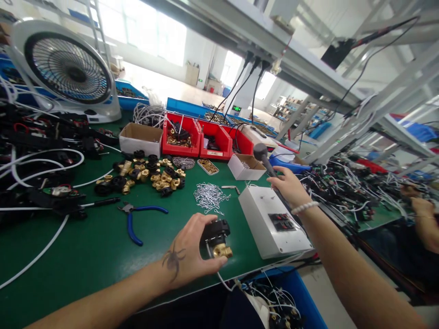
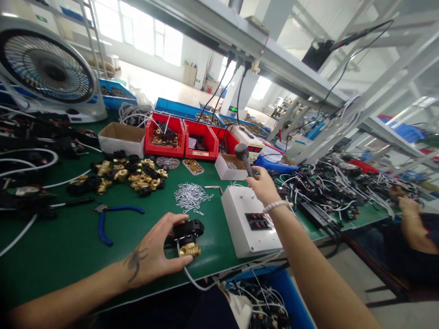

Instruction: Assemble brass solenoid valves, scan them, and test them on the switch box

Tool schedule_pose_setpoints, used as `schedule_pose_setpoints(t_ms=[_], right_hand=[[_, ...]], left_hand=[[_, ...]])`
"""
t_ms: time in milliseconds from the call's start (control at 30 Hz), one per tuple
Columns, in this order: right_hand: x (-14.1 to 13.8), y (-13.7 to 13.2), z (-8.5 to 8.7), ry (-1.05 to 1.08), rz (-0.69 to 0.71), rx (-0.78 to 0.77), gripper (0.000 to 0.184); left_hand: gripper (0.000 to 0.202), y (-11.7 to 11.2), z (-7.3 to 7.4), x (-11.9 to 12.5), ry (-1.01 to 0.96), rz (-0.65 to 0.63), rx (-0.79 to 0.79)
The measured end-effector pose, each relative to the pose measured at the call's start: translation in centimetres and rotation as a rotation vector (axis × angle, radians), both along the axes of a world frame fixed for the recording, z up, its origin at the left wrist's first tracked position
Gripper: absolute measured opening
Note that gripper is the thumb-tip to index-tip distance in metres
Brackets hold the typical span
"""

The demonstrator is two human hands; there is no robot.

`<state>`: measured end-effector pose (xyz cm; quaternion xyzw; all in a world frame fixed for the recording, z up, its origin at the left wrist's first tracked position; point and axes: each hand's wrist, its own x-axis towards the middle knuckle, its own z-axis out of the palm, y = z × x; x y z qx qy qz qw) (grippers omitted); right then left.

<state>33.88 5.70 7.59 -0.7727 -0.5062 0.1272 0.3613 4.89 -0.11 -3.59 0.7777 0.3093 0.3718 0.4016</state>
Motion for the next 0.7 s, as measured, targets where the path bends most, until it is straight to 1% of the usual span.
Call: schedule_pose_setpoints(t_ms=[67, 133, 200, 233, 267, 333, 367, 400, 433, 467, 500, 567, 633, 700], right_hand=[[1.0, 3.1, -0.7, -0.025, -0.034, -0.014, 0.023], [1.4, 5.0, -1.1, -0.044, -0.048, -0.027, 0.020], [1.1, 5.4, -1.0, -0.079, -0.048, -0.008, 0.021], [0.6, 4.9, -0.7, -0.104, -0.044, 0.020, 0.021], [-0.1, 4.0, -0.5, -0.130, -0.036, 0.057, 0.022], [-2.0, 0.9, -0.1, -0.163, 0.008, 0.124, 0.031], [-3.2, -1.1, -0.2, -0.154, 0.055, 0.134, 0.037], [-4.5, -3.3, -0.4, -0.130, 0.121, 0.111, 0.040], [-5.9, -5.4, -0.8, -0.080, 0.216, 0.067, 0.042], [-7.2, -7.5, -1.4, 0.043, 0.367, -0.015, 0.047], [-8.4, -9.3, -2.1, 0.165, 0.456, -0.079, 0.053], [-10.5, -11.8, -3.7, 0.486, 0.573, -0.131, 0.067], [-12.0, -12.8, -5.0, 0.797, 0.615, -0.123, 0.073], [-12.9, -12.8, -5.9, 0.992, 0.590, -0.069, 0.069]], left_hand=[[0.062, 0.0, 0.2, -0.1, -0.018, 0.012, 0.040], [0.060, 0.0, 0.3, -0.1, -0.032, 0.024, 0.077], [0.060, 0.0, 0.3, -0.1, -0.049, 0.043, 0.123], [0.060, 0.0, 0.3, -0.2, -0.060, 0.060, 0.149], [0.060, 0.0, 0.3, -0.2, -0.070, 0.077, 0.175], [0.061, -0.1, 0.4, -0.2, -0.090, 0.114, 0.228], [0.060, -0.2, 0.5, -0.3, -0.102, 0.131, 0.257], [0.060, -0.3, 0.6, -0.3, -0.119, 0.144, 0.288], [0.060, -0.3, 0.8, -0.4, -0.138, 0.154, 0.319], [0.059, -0.5, 1.0, -0.5, -0.159, 0.160, 0.350], [0.059, -0.6, 1.1, -0.5, -0.182, 0.165, 0.380], [0.059, -0.7, 1.4, -0.6, -0.211, 0.159, 0.434], [0.059, -0.7, 1.4, -0.7, -0.216, 0.139, 0.486], [0.058, -0.6, 1.3, -0.7, -0.201, 0.107, 0.553]])
